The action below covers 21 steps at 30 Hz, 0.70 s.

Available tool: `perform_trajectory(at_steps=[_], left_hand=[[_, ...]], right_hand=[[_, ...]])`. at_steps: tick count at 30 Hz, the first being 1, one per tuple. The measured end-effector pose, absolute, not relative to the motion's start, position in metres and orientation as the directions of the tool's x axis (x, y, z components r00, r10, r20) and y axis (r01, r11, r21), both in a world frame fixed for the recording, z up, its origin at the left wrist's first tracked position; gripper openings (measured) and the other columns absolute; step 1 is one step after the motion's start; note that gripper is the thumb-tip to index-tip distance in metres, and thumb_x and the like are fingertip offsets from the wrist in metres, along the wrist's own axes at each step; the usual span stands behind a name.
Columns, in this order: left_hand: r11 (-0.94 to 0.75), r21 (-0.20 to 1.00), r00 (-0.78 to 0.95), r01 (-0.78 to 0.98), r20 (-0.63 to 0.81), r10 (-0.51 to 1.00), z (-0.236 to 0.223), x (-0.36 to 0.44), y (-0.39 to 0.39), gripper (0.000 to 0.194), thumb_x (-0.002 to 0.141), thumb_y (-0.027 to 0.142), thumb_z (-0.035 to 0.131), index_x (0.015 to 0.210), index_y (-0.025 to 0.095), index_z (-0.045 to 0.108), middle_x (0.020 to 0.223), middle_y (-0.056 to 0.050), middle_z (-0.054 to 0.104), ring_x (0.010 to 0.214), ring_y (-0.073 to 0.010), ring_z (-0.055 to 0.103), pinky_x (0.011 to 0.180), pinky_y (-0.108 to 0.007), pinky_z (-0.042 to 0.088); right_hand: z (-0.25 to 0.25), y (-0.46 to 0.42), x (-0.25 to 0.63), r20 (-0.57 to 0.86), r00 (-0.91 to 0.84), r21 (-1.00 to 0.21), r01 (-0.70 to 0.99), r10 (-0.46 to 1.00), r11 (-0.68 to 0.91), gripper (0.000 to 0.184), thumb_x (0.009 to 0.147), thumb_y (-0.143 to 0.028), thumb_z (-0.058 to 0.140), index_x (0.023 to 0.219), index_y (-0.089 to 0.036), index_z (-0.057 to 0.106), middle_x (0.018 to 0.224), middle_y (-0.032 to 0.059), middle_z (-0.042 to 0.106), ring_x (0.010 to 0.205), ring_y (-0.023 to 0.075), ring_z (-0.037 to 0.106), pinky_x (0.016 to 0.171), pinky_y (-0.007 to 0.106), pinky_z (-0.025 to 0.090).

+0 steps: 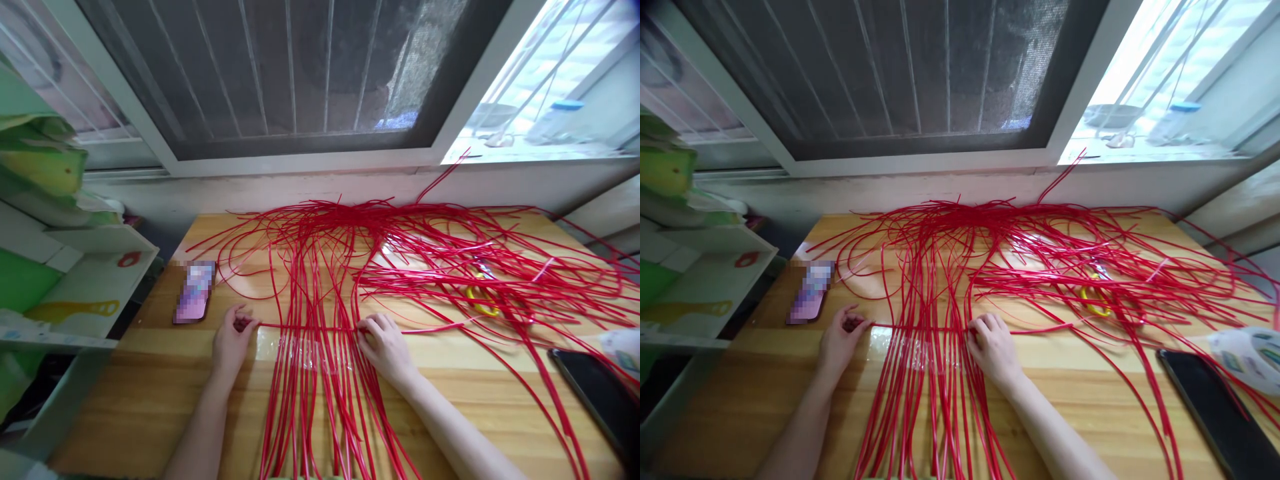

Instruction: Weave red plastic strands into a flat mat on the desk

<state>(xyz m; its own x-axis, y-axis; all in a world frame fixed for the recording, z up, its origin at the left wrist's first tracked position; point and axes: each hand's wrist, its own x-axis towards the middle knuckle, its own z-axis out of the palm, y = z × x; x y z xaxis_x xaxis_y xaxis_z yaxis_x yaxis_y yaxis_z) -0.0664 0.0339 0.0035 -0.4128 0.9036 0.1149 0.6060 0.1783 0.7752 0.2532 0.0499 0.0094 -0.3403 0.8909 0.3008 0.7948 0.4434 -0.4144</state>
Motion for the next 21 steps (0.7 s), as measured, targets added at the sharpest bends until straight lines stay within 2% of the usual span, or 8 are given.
perform_trajectory(at_steps=[4,6,7,9,11,15,21], left_hand=[[0.081,0.516,-0.352,0.853,0.454,0.819,0.02,-0.051,0.029,0.034,0.074,0.031,0.053,0.106,0.017,0.05,0.101,-0.01,0.052,0.1,-0.0245,0.049,0.088,-0.043,0.04],[-0.062,0.45,-0.213,0.891,0.536,0.817,0.028,-0.035,0.025,0.027,0.078,0.025,0.048,0.104,0.016,0.05,0.102,-0.01,0.051,0.101,-0.0228,0.047,0.089,-0.041,0.039],[-0.172,0.43,-0.093,0.887,0.53,0.843,0.031,-0.025,0.024,0.024,0.079,0.023,0.047,0.102,0.017,0.05,0.098,-0.008,0.052,0.099,-0.021,0.048,0.088,-0.038,0.04],[-0.333,0.411,0.149,0.849,0.418,0.896,0.034,-0.005,0.021,0.021,0.081,0.023,0.045,0.101,0.02,0.052,0.099,-0.006,0.053,0.099,-0.0191,0.048,0.09,-0.037,0.04],[-0.365,0.393,0.248,0.844,0.316,0.916,0.033,0.013,0.018,0.03,0.08,0.033,0.048,0.108,0.021,0.05,0.107,-0.007,0.051,0.104,-0.0212,0.044,0.091,-0.04,0.038],[-0.331,0.376,0.27,0.866,0.206,0.941,0.026,0.028,0.016,0.044,0.076,0.047,0.049,0.111,0.02,0.05,0.111,-0.01,0.048,0.107,-0.0251,0.042,0.09,-0.045,0.038],[-0.304,0.392,0.259,0.868,0.163,0.952,0.023,0.027,0.016,0.042,0.077,0.048,0.048,0.109,0.021,0.05,0.109,-0.009,0.048,0.105,-0.025,0.041,0.09,-0.046,0.037]], right_hand=[[0.008,0.05,0.253,0.337,-0.328,-0.421,0.786,0.883,0.453,0.01,0.077,-0.017,0.046,0.084,-0.019,0.054,0.081,0.0051,0.051,0.079,0.0187,0.048,0.073,0.032,0.042],[0.009,0.049,0.253,0.373,-0.313,-0.42,0.783,0.873,0.46,0.013,0.077,-0.019,0.047,0.089,-0.018,0.054,0.085,0.006,0.052,0.082,0.0193,0.048,0.074,0.033,0.042],[0.01,0.049,0.252,0.385,-0.316,-0.416,0.779,0.867,0.469,0.015,0.077,-0.019,0.047,0.091,-0.018,0.054,0.087,0.0065,0.052,0.083,0.0195,0.047,0.075,0.034,0.042],[0.015,0.046,0.25,0.378,-0.355,-0.405,0.767,0.855,0.497,0.018,0.078,-0.019,0.047,0.094,-0.018,0.055,0.09,0.0071,0.053,0.086,0.0196,0.047,0.077,0.034,0.041],[0.021,0.043,0.245,0.333,-0.415,-0.392,0.755,0.847,0.525,0.021,0.077,-0.019,0.049,0.096,-0.019,0.056,0.093,0.0073,0.053,0.089,0.02,0.047,0.079,0.034,0.041],[0.027,0.035,0.233,0.243,-0.459,-0.355,0.778,0.855,0.519,0.031,0.075,-0.023,0.052,0.106,-0.02,0.055,0.101,0.0087,0.052,0.093,0.0222,0.046,0.081,0.037,0.04],[0.022,0.032,0.224,0.224,-0.397,-0.319,0.833,0.89,0.452,0.03,0.073,-0.023,0.053,0.103,-0.021,0.057,0.1,0.0094,0.053,0.092,0.0233,0.046,0.078,0.037,0.039]])
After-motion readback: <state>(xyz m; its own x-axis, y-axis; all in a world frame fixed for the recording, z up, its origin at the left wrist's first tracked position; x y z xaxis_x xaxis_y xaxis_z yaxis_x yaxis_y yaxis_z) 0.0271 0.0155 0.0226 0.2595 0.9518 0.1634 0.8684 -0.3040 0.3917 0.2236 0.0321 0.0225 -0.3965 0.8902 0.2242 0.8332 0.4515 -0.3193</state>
